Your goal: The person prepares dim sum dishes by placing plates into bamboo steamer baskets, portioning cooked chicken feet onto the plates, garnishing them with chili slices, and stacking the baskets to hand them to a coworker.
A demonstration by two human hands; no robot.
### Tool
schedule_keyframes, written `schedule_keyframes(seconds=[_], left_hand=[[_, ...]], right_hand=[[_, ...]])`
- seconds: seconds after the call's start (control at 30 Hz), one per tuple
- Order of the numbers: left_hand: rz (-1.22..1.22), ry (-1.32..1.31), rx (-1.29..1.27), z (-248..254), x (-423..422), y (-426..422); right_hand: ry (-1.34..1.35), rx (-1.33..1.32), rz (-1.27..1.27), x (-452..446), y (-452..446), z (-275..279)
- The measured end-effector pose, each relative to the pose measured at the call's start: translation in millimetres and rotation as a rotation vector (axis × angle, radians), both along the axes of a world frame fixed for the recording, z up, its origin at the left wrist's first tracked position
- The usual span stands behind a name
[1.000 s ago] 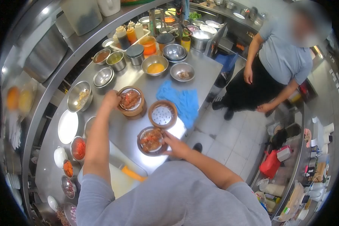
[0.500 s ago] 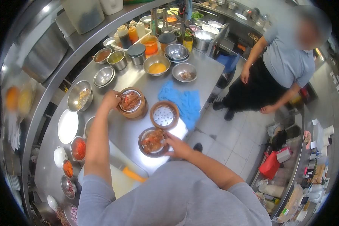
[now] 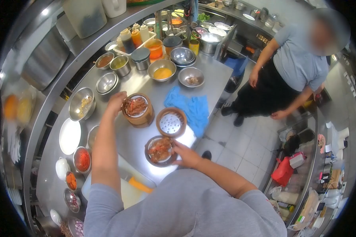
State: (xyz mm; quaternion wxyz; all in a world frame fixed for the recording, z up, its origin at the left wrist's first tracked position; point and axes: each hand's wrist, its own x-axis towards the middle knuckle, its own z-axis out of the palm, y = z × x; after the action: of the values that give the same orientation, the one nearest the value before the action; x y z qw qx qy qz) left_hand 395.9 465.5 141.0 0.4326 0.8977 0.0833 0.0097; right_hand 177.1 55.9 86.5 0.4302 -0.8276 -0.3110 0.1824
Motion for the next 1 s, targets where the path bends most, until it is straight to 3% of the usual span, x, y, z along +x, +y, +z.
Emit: schedule_keyframes(seconds=[0.07, 0.17, 0.23, 0.4, 0.47, 0.6, 0.8, 0.9, 0.97, 1.0], left_hand=[[0.354, 0.112, -0.819, 8, 1, -22], [0.143, 0.166, -0.647, -30, -1, -17], [0.121, 0.179, -0.782, -32, -13, -17], [0.085, 0.004, -0.684, -57, -30, -12], [0.101, -0.011, -0.612, -52, -45, -19], [0.066, 0.049, -0.786, -34, -91, -41], [-0.039, -0.102, -0.799, -14, -163, -82], [-0.093, -0.067, -0.868, -39, -183, -77], [0.084, 0.052, -1.350, -36, -210, -94], [0.081, 0.048, -1.347, -30, -216, -99]], right_hand=[[-0.004, 0.023, 0.004, -1, 1, 0], [0.000, 0.040, 0.012, -4, -2, 0], [0.010, 0.024, 0.009, -7, -8, 2], [-0.064, 0.030, -0.021, -17, -18, 31], [-0.111, 0.059, -0.038, -20, -19, 44], [-0.206, 0.097, -0.044, -23, -20, 80], [-0.238, 0.128, -0.059, -16, 3, 105], [-0.288, 0.144, -0.033, -10, 16, 112], [-0.316, 0.144, -0.009, -8, 26, 111], [-0.292, 0.156, 0.022, -6, 29, 111]])
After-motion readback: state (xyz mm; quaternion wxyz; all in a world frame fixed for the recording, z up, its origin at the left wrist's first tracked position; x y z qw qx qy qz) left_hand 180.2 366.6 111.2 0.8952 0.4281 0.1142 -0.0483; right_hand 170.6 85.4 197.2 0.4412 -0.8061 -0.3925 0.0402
